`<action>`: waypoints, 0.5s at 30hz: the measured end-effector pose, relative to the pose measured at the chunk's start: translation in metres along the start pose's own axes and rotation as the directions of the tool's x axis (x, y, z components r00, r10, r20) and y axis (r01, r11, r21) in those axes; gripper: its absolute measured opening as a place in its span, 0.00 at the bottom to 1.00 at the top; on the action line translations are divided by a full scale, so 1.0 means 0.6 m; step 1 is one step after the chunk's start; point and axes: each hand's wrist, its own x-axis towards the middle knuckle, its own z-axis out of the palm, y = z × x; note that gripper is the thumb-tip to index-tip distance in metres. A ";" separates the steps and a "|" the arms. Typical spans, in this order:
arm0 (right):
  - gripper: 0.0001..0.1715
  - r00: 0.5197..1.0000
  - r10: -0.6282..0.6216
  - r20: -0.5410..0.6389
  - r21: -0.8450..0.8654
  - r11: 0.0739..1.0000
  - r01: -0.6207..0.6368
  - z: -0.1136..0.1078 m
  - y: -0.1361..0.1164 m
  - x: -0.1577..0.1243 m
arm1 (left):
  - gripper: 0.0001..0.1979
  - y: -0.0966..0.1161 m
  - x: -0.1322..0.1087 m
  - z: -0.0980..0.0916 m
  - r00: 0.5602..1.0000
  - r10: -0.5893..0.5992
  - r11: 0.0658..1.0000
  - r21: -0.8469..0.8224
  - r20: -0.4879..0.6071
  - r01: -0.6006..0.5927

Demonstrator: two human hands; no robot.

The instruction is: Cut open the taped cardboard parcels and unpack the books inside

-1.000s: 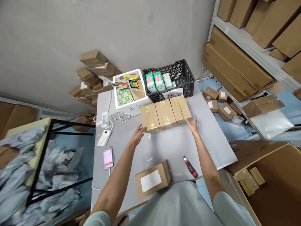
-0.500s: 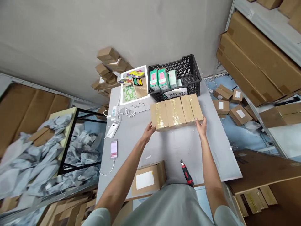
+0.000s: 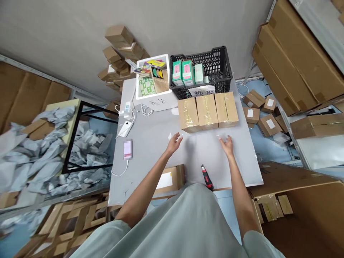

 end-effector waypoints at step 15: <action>0.30 0.947 0.176 0.268 -0.838 0.527 0.139 0.093 0.092 -0.373 | 0.30 -0.242 -0.239 -0.229 0.978 -0.102 0.958 0.246 -0.182 0.145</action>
